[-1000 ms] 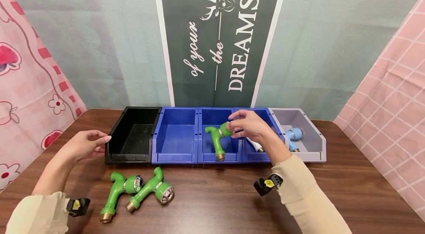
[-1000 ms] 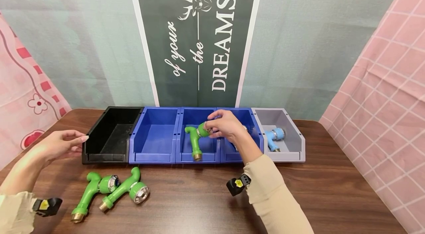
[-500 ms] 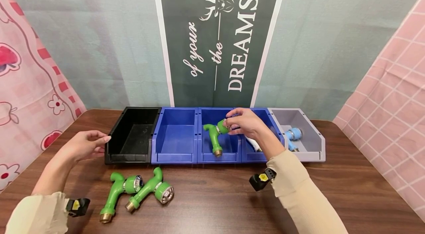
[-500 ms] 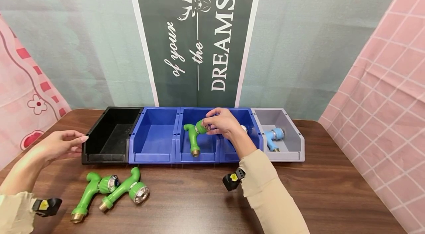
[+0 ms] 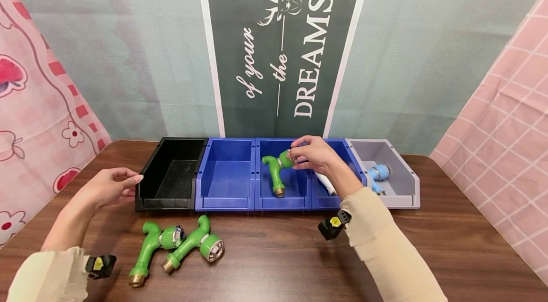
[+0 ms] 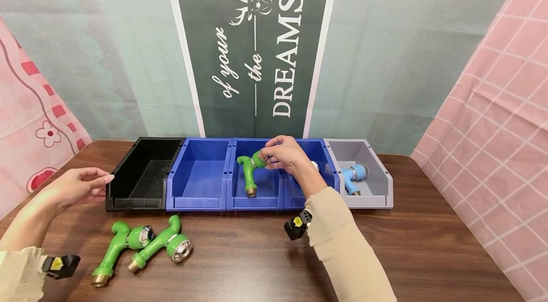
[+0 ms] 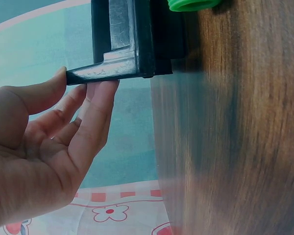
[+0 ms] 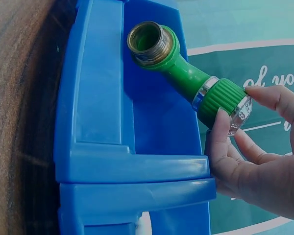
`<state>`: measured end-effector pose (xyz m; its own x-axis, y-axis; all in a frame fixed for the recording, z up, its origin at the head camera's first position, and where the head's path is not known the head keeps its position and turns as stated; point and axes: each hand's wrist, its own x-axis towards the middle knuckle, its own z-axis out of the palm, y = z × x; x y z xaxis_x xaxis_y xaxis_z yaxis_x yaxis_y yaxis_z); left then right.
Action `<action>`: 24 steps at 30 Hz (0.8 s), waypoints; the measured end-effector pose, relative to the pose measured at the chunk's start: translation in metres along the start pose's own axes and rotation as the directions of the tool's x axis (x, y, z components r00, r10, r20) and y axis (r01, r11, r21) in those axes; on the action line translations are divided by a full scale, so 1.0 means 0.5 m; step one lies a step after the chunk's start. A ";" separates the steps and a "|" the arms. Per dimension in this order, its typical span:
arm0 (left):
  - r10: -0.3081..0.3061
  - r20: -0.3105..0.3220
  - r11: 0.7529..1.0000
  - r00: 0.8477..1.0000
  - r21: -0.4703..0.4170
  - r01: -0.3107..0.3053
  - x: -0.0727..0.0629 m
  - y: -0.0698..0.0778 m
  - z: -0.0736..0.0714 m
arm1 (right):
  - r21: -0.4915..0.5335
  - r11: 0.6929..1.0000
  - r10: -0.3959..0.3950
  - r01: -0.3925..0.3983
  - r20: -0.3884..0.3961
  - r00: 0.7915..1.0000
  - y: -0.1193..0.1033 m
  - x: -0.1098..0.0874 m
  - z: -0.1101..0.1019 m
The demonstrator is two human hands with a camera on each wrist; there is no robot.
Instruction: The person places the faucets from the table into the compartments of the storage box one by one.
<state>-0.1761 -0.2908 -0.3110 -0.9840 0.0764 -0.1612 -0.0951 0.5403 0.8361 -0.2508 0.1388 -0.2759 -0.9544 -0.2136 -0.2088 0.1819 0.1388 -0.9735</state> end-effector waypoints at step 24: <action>-0.003 -0.001 1.000 1.000 -0.005 0.003 0.003 -0.003 0.000 | -0.097 0.995 -0.022 0.019 -0.033 0.999 0.008 0.023 0.029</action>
<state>-0.1772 -0.2918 -0.3123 -0.9837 0.0742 -0.1636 -0.0990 0.5361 0.8384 -0.2576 0.1228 -0.2834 -0.9655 -0.1843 -0.1838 0.1399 0.2282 -0.9635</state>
